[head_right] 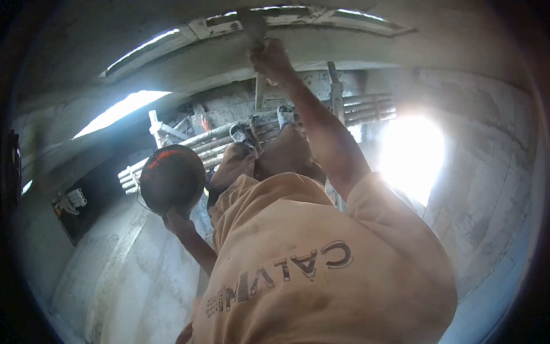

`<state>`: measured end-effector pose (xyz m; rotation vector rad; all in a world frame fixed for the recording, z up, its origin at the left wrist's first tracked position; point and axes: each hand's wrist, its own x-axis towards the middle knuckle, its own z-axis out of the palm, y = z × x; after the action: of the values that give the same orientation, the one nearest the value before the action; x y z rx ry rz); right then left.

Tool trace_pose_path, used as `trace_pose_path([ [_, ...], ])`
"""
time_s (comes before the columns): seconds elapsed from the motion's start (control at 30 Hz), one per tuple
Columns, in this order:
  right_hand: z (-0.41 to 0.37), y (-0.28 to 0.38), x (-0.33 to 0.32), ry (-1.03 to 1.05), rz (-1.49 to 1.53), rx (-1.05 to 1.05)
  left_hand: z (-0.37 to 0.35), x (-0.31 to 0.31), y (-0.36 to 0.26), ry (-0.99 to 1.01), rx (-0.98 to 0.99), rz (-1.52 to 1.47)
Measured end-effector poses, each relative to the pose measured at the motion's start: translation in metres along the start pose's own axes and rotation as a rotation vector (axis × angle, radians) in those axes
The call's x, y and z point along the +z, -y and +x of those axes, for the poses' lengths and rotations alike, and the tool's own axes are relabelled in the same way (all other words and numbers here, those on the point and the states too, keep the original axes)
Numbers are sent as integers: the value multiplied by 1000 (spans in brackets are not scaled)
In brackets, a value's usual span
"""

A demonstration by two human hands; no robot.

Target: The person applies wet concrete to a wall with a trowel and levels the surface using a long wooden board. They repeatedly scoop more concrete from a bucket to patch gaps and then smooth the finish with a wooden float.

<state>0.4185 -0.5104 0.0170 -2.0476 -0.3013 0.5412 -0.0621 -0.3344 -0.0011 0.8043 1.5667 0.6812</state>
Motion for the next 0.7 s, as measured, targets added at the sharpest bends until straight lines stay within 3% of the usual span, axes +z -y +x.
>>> trace_pose_path([
  [0.1, -15, -5, -15, 106, -250, -160, 14, 2, -1, 44, 42, 75],
  [0.17, -10, -51, -29, -21, -477, -176, 30, -14, 14, 134, 173, 256],
  [0.23, -10, -47, -36, -176, -532, -89, 21, 1, 2, 146, 174, 261],
  [0.3, -26, -33, -44, -368, -410, 137, 3, 25, -19, 104, 38, 119],
  [0.4, -37, -37, -48, -187, -494, -99, 14, 24, -16, 171, 193, 197],
  [0.47, -39, -19, -51, -73, -719, -199, 31, 8, -6, 257, 397, 379],
  [0.53, -22, -2, -51, -13, -910, -389, 29, 20, -11, 257, 364, 330],
  [0.6, 18, -5, -41, 5, -1061, -633, 25, 38, -18, 174, 79, 80],
  [0.7, 73, -17, -32, 273, -1304, -637, 45, 21, 6, 208, 257, 223],
])
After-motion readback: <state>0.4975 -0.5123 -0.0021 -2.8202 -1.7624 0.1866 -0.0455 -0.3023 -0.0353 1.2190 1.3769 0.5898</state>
